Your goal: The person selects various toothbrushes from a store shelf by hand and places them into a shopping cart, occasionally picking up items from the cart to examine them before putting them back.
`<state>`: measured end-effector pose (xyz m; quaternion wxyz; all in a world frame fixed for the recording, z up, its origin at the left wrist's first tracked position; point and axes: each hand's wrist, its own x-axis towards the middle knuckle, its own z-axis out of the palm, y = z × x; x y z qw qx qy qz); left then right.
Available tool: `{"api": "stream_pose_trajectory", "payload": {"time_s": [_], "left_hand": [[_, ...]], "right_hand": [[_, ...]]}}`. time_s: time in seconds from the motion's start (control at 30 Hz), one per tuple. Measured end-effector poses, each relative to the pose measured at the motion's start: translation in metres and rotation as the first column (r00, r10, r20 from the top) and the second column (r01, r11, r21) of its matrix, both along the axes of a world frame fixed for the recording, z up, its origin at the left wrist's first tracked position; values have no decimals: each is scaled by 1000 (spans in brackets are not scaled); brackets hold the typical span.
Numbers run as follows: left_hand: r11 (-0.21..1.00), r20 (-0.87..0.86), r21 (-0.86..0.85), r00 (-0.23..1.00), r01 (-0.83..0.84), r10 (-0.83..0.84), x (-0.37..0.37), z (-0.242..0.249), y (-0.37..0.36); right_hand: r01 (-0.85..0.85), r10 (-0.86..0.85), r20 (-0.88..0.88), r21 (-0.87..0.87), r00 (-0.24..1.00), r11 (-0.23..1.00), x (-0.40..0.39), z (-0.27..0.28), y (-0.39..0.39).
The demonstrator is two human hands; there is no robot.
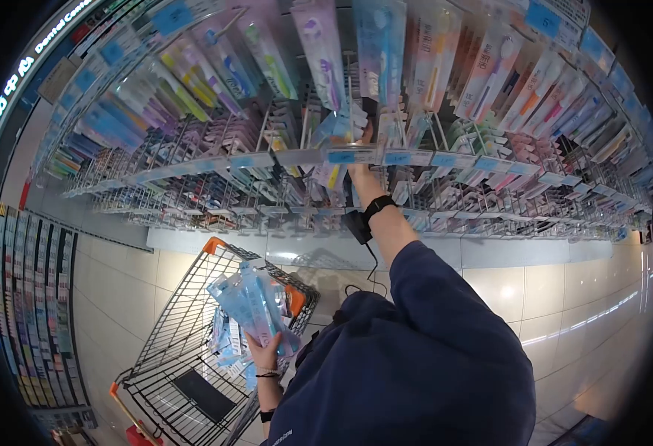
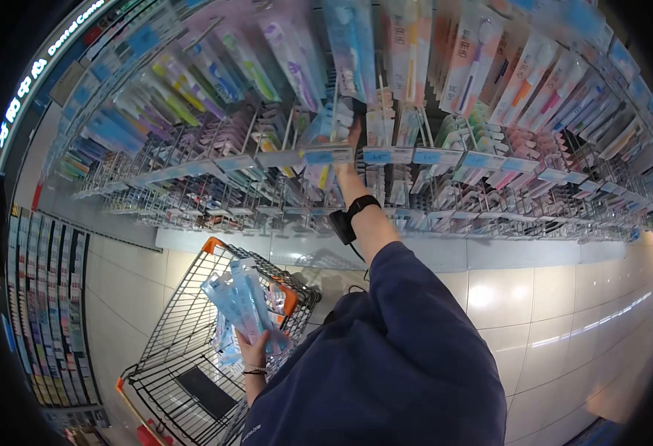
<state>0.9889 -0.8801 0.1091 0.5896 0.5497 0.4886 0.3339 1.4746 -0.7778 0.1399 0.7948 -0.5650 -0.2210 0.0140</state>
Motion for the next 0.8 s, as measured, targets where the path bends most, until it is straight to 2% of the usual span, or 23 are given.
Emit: {"api": "stream_pose_trajectory", "payload": {"time_s": [0.07, 0.1, 0.13, 0.17, 0.2, 0.23, 0.27, 0.3, 0.33, 0.37, 0.4, 0.43, 0.47, 0.5, 0.53, 0.57, 0.6, 0.63, 0.67, 0.73, 0.77, 0.8], "left_hand": [[999, -12, 18, 999, -34, 34, -12, 5, -5], [998, 0, -7, 998, -66, 66, -15, 10, -7], [995, 9, -30, 995, -98, 98, -21, 13, -9], [996, 44, 31, 996, -85, 84, -29, 9, -8], [995, 45, 26, 995, -94, 93, -38, 6, -10], [994, 38, 5, 994, -107, 106, -43, 11, -11], [993, 33, -15, 992, -118, 119, -47, 13, -12], [992, 35, -21, 991, -125, 126, -52, 12, -14], [989, 30, -33, 989, -145, 146, -58, 10, -15], [985, 24, -45, 986, -164, 165, -63, 9, -17], [984, 26, -49, 985, -169, 171, -66, 9, -20], [983, 27, -57, 984, -172, 173, -69, 10, -21], [982, 30, -65, 984, -175, 178, -73, 9, -22], [981, 32, -67, 982, -183, 186, -77, 6, -24], [980, 37, -70, 981, -188, 191, -81, 1, -25], [979, 43, -73, 980, -193, 196, -85, -1, -26], [977, 46, -77, 978, -199, 202, -87, -3, -27], [977, 43, -76, 978, -200, 203, -88, -3, -28], [977, 39, -76, 978, -201, 204, -88, -3, -29], [977, 52, -78, 978, -196, 201, -89, -1, -29], [979, 62, -76, 979, -188, 193, -89, -1, -29], [978, 65, -82, 978, -192, 198, -91, -4, -29]], "right_hand": [[302, -296, 279, 21, 914, 953, -8, -18, 11], [44, -48, 4, 300, 999, 953, 0, -41, 24], [33, -36, 4, 295, 999, 955, -3, -39, 23], [-26, 123, -182, 461, 976, 887, -9, -31, 21], [-38, 301, -329, 616, 895, 787, -13, -22, 17], [73, 464, -387, 824, 797, 562, -18, -13, 14], [67, 468, -387, 822, 795, 566, -15, -23, 17], [-34, 180, -243, 504, 953, 863, -9, -31, 21], [21, -26, 50, 85, 998, 996, 4, -50, 28], [525, -327, 474, -380, 818, 762, 34, -79, 44], [521, -320, 477, -382, 819, 763, 43, -87, 48], [185, -161, 185, -115, 969, 976, 47, -90, 51], [-115, 130, -40, 259, 991, 959, 45, -91, 54], [-70, 161, -280, 308, 946, 949, 4, -32, 29], [-78, 168, -278, 307, 946, 949, -3, -17, 23], [-150, 161, -226, 67, 961, 986, -3, -10, 16], [-197, 167, -169, -181, 971, 964, -5, -3, 10], [-168, 140, -242, -99, 960, 981, -11, 4, 6], [-173, 144, -239, -104, 960, 979, -19, 13, 0], [-117, 106, -366, -8, 925, 993, -37, 33, -13], [-92, 61, -457, -45, 888, 995, -54, 51, -21], [-97, 63, -454, -51, 889, 994, -55, 48, -25]]}}
